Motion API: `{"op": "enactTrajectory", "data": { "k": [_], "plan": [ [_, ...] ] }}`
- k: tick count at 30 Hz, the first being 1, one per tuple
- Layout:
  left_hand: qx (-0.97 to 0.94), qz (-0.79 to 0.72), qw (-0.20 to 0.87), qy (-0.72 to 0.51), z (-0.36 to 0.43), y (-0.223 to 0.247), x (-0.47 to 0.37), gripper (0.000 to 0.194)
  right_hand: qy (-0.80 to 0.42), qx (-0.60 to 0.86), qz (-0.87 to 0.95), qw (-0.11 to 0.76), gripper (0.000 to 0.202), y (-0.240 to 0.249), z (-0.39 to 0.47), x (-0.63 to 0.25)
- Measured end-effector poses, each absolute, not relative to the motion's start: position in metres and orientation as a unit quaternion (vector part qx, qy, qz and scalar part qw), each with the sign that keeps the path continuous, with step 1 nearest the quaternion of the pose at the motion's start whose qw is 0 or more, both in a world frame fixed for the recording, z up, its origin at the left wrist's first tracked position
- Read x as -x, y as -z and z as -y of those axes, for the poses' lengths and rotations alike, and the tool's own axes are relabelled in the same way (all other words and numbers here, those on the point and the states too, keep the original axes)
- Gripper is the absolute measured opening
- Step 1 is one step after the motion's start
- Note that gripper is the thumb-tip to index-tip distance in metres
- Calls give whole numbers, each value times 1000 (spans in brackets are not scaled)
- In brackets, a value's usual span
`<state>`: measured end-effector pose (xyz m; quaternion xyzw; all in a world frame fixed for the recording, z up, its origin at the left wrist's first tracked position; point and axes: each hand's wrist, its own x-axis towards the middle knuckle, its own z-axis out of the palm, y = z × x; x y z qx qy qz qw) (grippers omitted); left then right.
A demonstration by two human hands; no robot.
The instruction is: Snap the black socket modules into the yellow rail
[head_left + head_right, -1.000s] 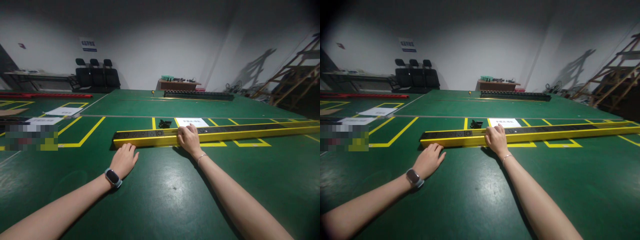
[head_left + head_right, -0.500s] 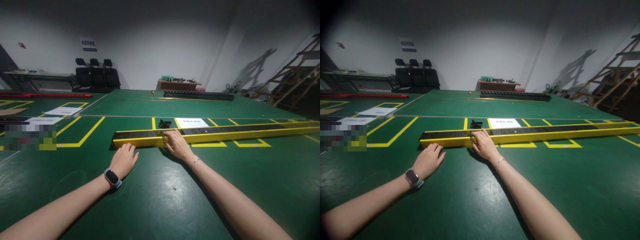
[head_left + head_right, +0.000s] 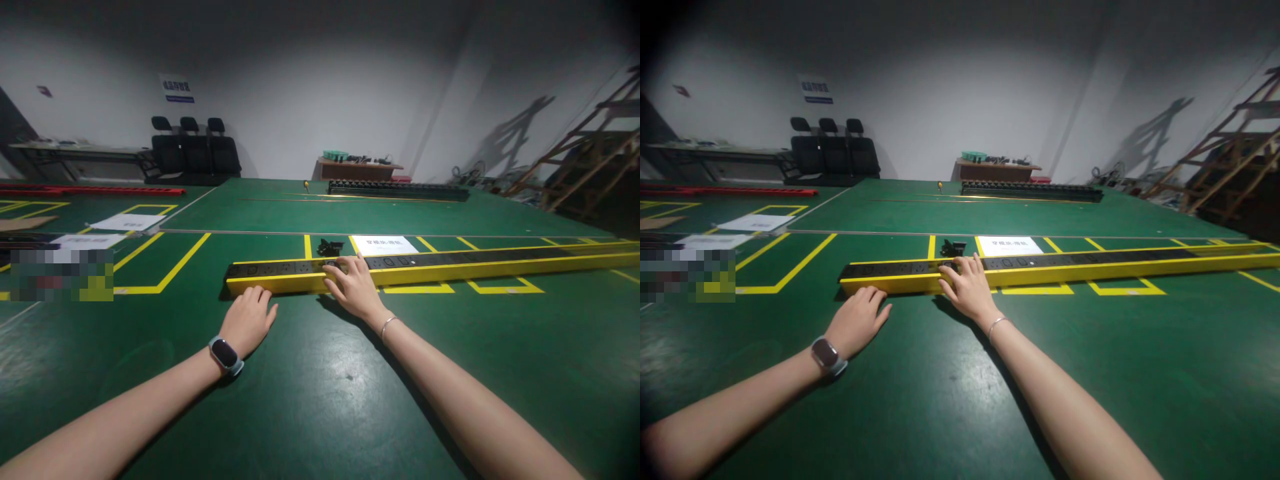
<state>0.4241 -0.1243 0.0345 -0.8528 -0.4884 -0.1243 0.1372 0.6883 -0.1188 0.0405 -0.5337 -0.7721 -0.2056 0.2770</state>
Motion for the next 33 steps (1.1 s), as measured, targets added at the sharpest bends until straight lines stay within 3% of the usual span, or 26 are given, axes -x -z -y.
{"op": "enactTrajectory", "data": {
  "k": [12, 20, 33],
  "plan": [
    [852, 489, 139, 125, 125, -35, -424, 33, 241, 547, 746, 294, 26, -39, 111, -706],
    [852, 489, 136, 125, 125, -35, -423, 32, 228, 576, 702, 353, 24, -38, 108, -720],
    [851, 487, 151, 125, 126, -35, -425, 32, 111, 438, 849, 274, 47, -42, 127, -635]
  ]
}}
